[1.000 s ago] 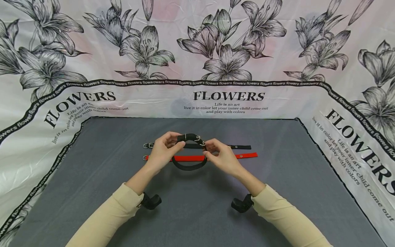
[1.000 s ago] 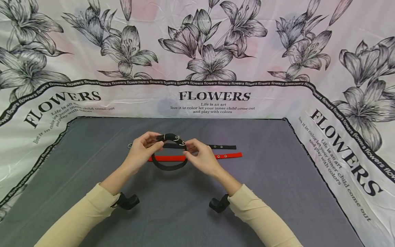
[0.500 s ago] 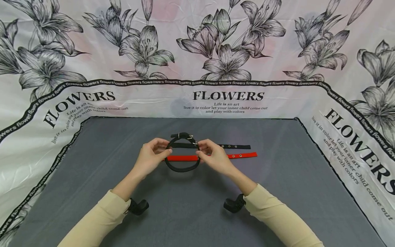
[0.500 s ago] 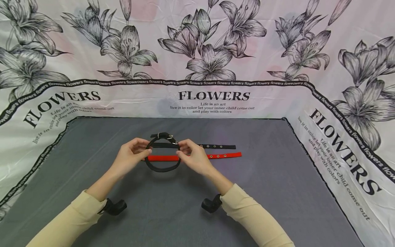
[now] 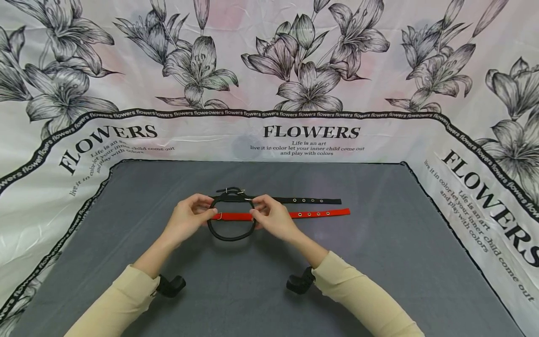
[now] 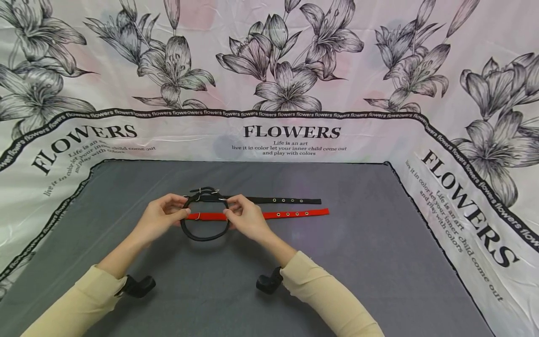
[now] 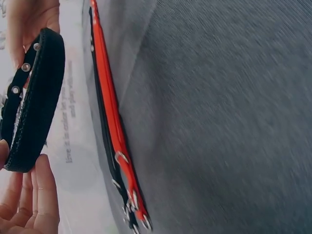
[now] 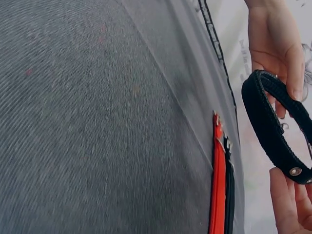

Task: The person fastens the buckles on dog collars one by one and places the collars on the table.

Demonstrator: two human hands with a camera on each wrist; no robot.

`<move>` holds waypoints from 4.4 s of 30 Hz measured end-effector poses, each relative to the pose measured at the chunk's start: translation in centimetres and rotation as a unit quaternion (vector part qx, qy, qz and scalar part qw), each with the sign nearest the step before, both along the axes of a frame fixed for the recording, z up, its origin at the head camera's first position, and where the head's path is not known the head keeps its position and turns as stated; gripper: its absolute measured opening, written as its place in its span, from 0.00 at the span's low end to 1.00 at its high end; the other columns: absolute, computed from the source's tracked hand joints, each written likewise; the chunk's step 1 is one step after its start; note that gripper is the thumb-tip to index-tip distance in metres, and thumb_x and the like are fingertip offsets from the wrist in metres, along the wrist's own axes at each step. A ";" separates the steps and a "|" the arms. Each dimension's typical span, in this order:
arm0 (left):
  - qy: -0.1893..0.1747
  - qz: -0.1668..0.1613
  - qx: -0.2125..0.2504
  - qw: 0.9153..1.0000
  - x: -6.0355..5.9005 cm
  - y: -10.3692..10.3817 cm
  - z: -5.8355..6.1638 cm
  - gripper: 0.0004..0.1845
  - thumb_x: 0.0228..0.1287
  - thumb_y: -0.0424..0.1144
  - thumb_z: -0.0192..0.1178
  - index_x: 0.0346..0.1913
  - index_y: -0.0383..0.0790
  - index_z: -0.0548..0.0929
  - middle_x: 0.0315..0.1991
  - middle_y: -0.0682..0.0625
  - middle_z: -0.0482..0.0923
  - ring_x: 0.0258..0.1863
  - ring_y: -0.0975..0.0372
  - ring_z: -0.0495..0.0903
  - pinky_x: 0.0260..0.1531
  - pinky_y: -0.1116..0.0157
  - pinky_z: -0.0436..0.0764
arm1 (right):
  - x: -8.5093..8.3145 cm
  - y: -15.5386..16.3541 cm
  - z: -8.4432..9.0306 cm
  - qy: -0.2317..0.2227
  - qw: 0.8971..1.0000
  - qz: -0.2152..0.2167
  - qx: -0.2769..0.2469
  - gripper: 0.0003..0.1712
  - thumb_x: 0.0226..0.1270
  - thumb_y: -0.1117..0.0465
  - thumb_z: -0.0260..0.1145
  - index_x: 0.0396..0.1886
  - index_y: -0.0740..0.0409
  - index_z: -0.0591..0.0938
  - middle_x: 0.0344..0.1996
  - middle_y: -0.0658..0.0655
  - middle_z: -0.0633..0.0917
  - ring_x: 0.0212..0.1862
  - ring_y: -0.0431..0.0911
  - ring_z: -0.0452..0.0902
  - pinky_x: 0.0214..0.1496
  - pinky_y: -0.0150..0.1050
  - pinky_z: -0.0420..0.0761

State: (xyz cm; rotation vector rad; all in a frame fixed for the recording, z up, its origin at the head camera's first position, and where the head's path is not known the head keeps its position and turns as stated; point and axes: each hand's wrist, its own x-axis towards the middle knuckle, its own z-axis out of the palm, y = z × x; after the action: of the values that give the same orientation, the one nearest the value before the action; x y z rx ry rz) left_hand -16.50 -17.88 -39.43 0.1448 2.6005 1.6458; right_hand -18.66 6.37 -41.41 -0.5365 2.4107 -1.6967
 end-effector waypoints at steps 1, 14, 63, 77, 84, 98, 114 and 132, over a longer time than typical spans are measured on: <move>-0.002 0.001 -0.001 1.000 0.0 -0.2 -0.1 0.19 0.60 0.41 0.62 0.52 0.37 0.75 0.46 0.41 0.76 0.38 0.56 0.81 0.35 0.57 0.82 | 0.0 -0.3 -0.1 -0.005 1.000 -0.001 0.002 0.18 0.63 0.63 0.62 0.53 0.59 0.74 0.40 0.60 0.80 0.31 0.47 0.82 0.33 0.45 0.83; -0.041 -0.005 -0.038 0.998 0.3 -3.8 -0.8 0.18 0.64 0.39 0.57 0.54 0.35 0.73 0.48 0.38 0.75 0.40 0.46 0.80 0.32 0.60 0.82 | 0.3 -4.2 -0.8 -0.081 0.996 0.016 0.035 0.20 0.65 0.60 0.61 0.56 0.59 0.73 0.41 0.57 0.82 0.26 0.47 0.84 0.34 0.43 0.82; -0.096 -0.006 -0.139 0.986 2.2 -9.4 -3.1 0.14 0.59 0.34 0.59 0.46 0.29 0.78 0.31 0.44 0.79 0.25 0.60 0.80 0.23 0.64 0.81 | 2.4 -11.5 -2.6 0.033 0.975 -0.008 0.220 0.13 0.60 0.60 0.65 0.45 0.56 0.82 0.22 0.45 0.80 0.12 0.30 0.73 0.42 0.32 0.75; -0.065 -0.003 -0.186 0.980 1.6 -9.7 -2.2 0.13 0.61 0.40 0.59 0.41 0.32 0.79 0.31 0.47 0.80 0.25 0.60 0.79 0.25 0.64 0.79 | 1.1 -10.2 -2.1 0.062 0.975 0.006 0.214 0.07 0.61 0.58 0.63 0.38 0.52 0.82 0.25 0.46 0.81 0.22 0.34 0.69 0.25 0.26 0.68; -0.031 0.007 -0.232 0.972 0.6 -8.8 -1.2 0.12 0.60 0.42 0.59 0.39 0.36 0.80 0.30 0.49 0.80 0.25 0.62 0.75 0.24 0.65 0.72 | 0.1 -8.8 -1.8 0.088 0.977 0.029 0.192 0.07 0.62 0.58 0.63 0.39 0.52 0.82 0.28 0.47 0.81 0.24 0.35 0.71 0.26 0.25 0.69; 0.018 -0.001 -0.240 0.971 -1.8 -6.0 -0.2 0.10 0.60 0.40 0.59 0.40 0.37 0.79 0.33 0.46 0.80 0.30 0.59 0.78 0.26 0.65 0.73 | -2.1 -4.6 -1.3 0.151 0.968 0.044 0.194 0.09 0.63 0.59 0.62 0.42 0.55 0.82 0.33 0.50 0.81 0.31 0.39 0.74 0.32 0.28 0.74; 0.046 -0.040 -0.234 0.970 -4.6 -2.7 0.5 0.13 0.60 0.39 0.59 0.44 0.36 0.79 0.40 0.43 0.79 0.39 0.52 0.79 0.30 0.60 0.76 | -3.9 0.8 -1.4 0.186 0.954 0.035 0.233 0.11 0.62 0.57 0.63 0.43 0.55 0.81 0.36 0.50 0.81 0.36 0.40 0.77 0.39 0.33 0.77; 0.046 -0.103 -0.296 0.948 -5.9 -0.2 0.2 0.16 0.57 0.40 0.63 0.47 0.37 0.80 0.43 0.42 0.79 0.41 0.53 0.77 0.41 0.54 0.76 | -5.9 8.9 -1.0 0.194 0.943 0.041 0.267 0.14 0.61 0.60 0.65 0.46 0.59 0.80 0.41 0.54 0.81 0.42 0.46 0.76 0.46 0.41 0.77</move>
State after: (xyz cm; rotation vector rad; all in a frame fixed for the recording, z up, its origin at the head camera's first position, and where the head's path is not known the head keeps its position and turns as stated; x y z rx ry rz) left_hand -22.38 -18.04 -39.26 0.4456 2.8916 0.7600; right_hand -24.52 15.24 -42.43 -0.9239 2.9025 -0.8926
